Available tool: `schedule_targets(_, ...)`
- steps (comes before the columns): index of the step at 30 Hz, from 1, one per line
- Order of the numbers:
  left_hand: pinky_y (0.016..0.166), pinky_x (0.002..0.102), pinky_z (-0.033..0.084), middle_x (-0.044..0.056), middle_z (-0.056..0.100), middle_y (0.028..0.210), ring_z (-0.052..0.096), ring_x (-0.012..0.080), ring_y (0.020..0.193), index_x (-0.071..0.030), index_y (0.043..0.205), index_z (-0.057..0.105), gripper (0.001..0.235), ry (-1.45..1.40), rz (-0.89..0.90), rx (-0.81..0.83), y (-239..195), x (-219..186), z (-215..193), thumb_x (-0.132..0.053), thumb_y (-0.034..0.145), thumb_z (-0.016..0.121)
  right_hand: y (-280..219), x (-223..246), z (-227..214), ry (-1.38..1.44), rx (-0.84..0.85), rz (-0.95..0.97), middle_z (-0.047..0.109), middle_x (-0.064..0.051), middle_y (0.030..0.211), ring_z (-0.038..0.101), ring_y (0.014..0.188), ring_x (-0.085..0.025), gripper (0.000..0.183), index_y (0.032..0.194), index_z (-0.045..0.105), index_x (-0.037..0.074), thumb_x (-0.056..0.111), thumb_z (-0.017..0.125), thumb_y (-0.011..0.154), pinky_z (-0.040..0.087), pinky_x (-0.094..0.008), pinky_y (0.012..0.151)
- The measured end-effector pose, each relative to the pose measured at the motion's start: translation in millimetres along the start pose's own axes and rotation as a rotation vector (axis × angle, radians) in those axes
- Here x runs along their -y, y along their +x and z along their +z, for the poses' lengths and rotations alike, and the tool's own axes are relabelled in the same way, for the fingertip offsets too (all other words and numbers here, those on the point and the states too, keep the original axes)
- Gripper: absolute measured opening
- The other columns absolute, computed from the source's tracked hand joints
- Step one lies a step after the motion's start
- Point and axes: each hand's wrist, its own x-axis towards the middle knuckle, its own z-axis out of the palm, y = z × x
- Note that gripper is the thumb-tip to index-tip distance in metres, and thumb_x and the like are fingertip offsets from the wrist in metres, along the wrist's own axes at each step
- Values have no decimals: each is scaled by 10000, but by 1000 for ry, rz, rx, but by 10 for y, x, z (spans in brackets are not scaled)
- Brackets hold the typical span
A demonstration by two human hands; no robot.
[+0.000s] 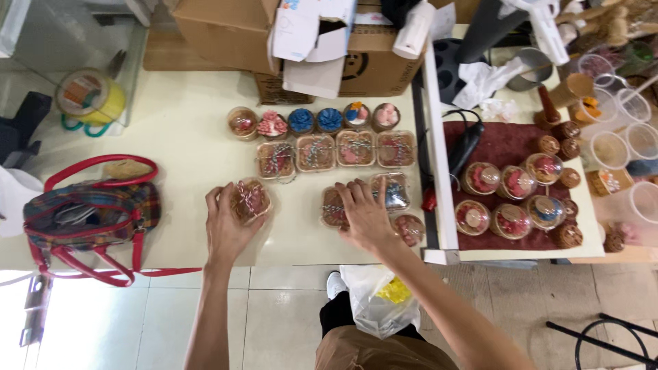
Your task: The person organizes decorative cupcake-shaped candles by placing them on glass shelves and arranging boxed candle sets on a worktable.
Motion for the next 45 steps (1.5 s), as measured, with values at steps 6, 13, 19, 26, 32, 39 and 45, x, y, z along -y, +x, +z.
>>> schedule_targets(6, 1081, 520, 407, 272, 265, 1542, 375, 492, 1378, 27, 1508, 355, 1179, 40, 91, -187, -528, -661, 75, -309, 572, 988, -805, -182, -793, 365, -111, 8, 503, -166, 1304, 470, 1302, -368, 955, 1456, 383, 102, 229, 857, 637, 275, -559, 1195)
schedule_targets(13, 1144, 430, 441, 138, 370, 1653, 436, 337, 1488, -96, 1546, 409, 881, -387, 258, -103, -1343, -2318, 529, -258, 799, 848, -2253, -1233, -1584, 522, -222, 25, 471, -225, 1366, 448, 1281, -431, 1033, 1451, 373, 48, 210, 895, 576, 366, -483, 1085)
schedule_targets(19, 1160, 465, 311, 163, 381, 1553, 362, 341, 1452, -51, 1521, 338, 1223, -626, 697, 492, -2305, -4384, 1294, -275, 513, 992, -3864, -2461, -1852, 670, -292, 113, 513, -190, 1378, 512, 1305, -373, 949, 1405, 408, 38, 254, 896, 620, 422, -433, 1089)
schedule_targets(26, 1155, 384, 404, 147, 553, 1493, 540, 262, 1399, -69, 1558, 333, 1097, -698, 615, 780, -2991, -5905, 2216, -68, 612, 889, -5091, -3675, -2010, 784, -417, 227, 515, -169, 1425, 525, 1350, -343, 965, 1441, 432, 42, 327, 910, 654, 437, -413, 1100)
schedule_targets(32, 1128, 369, 459, 146, 570, 1453, 574, 232, 1346, -60, 1531, 343, 1043, -877, 575, 815, -2974, -6811, 3067, -19, 640, 883, -5378, -4714, -1906, 801, -649, 287, 437, -183, 1535, 469, 1430, -355, 979, 1491, 429, 49, 317, 915, 685, 400, -435, 1142)
schedule_targets(39, 1108, 366, 479, 130, 566, 1459, 574, 228, 1343, -96, 1519, 366, 1027, -918, 581, 813, -2509, -7981, 4242, -57, 650, 912, -5224, -6291, -2053, 766, -627, 400, 543, -131, 1485, 538, 1397, -296, 871, 1450, 518, 68, 312, 910, 711, 436, -419, 1129)
schedule_targets(45, 1115, 362, 457, 129, 569, 1458, 581, 245, 1341, -132, 1549, 321, 1077, -795, 559, 810, -1944, -8952, 4837, -111, 652, 916, -4882, -7591, -2417, 794, -540, 360, 571, -117, 1457, 528, 1380, -292, 971, 1483, 479, 81, 271, 927, 642, 410, -399, 1114)
